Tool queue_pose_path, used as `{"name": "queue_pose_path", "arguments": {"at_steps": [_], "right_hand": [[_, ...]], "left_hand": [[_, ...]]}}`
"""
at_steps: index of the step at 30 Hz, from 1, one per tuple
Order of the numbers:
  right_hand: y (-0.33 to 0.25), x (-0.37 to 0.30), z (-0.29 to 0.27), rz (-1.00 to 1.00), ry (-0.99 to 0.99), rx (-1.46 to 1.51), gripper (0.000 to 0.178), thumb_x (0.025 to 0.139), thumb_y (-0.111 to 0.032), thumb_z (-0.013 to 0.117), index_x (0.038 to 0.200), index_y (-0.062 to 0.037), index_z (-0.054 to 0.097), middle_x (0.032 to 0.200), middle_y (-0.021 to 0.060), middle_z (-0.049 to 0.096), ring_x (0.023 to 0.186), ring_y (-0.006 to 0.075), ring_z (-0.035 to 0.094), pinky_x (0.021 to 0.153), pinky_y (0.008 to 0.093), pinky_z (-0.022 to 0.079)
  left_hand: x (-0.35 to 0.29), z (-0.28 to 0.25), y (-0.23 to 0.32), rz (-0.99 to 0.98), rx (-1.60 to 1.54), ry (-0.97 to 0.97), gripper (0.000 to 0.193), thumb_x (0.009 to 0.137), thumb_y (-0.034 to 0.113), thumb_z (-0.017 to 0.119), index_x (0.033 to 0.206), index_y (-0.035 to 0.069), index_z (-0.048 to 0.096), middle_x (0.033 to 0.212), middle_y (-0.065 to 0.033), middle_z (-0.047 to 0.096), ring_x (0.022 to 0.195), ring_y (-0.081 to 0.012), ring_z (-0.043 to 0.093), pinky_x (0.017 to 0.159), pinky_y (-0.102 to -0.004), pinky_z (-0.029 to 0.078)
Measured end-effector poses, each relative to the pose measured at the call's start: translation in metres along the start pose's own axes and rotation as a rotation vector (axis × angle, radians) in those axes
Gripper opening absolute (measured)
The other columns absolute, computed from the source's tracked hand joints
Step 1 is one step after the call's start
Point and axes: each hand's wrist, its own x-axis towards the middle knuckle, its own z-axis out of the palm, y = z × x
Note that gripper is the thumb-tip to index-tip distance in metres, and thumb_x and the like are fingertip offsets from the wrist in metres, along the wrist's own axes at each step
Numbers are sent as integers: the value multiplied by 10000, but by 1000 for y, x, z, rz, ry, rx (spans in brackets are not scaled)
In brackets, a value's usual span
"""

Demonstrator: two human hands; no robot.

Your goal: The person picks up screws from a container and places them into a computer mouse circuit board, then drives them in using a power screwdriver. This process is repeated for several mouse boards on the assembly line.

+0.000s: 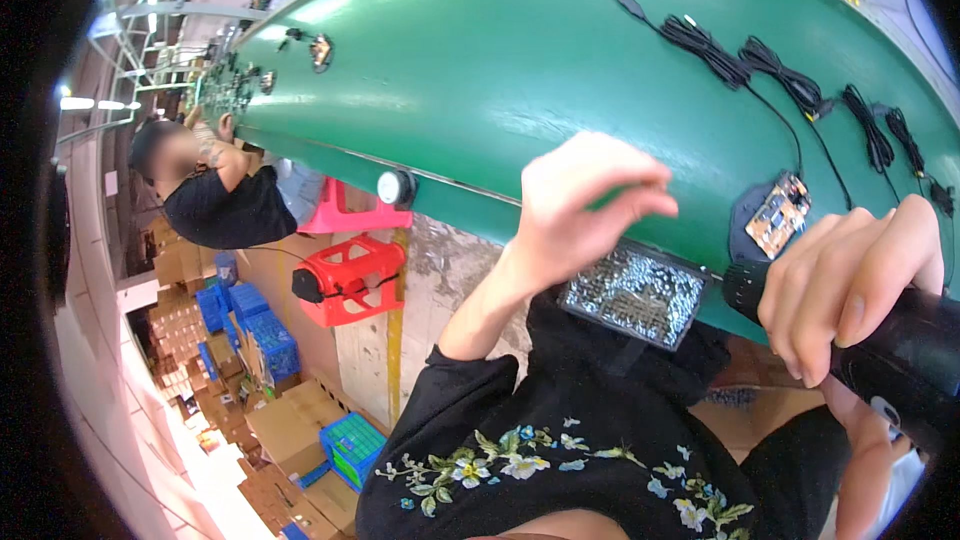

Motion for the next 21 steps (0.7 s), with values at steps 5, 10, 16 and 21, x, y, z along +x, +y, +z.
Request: {"name": "queue_pose_path", "arguments": {"at_steps": [5, 10, 16, 21], "right_hand": [[16, -9, 3, -48, 194, 17, 948, 491, -637, 978, 1050, -92, 441, 607, -50, 593, 443, 84, 588, 467, 184, 494], [-5, -19, -9, -47, 256, -64, 923, 531, -648, 958, 1066, -99, 443, 610, -55, 599, 453, 62, 592, 469, 169, 491], [4, 2, -23, -96, -9, 37, 930, 528, -622, 973, 1074, -87, 443, 620, -27, 622, 465, 102, 620, 479, 198, 521], [-3, 0, -14, -80, 104, -19, 918, 532, -580, 994, 1073, -80, 446, 641, -2, 638, 468, 120, 628, 486, 226, 540]], "left_hand": [[53, -25, -50, -125, -34, 101, 135, 862, -19, 766, 994, 1, 748, 872, -81, 761, 757, -130, 705, 712, -267, 548], [82, -83, -132, -103, 454, 27, 289, 892, 60, 740, 1179, 76, 717, 854, -140, 753, 778, -246, 736, 743, -358, 576], [34, -348, -269, -374, 1447, 9, 410, 902, 178, 681, 1301, 96, 630, 1015, -190, 741, 941, -380, 720, 799, -512, 569], [39, -370, -288, -1059, 1454, 132, 330, 940, 285, 677, 1222, 114, 648, 1133, -188, 732, 1077, -386, 701, 910, -516, 555]]}}
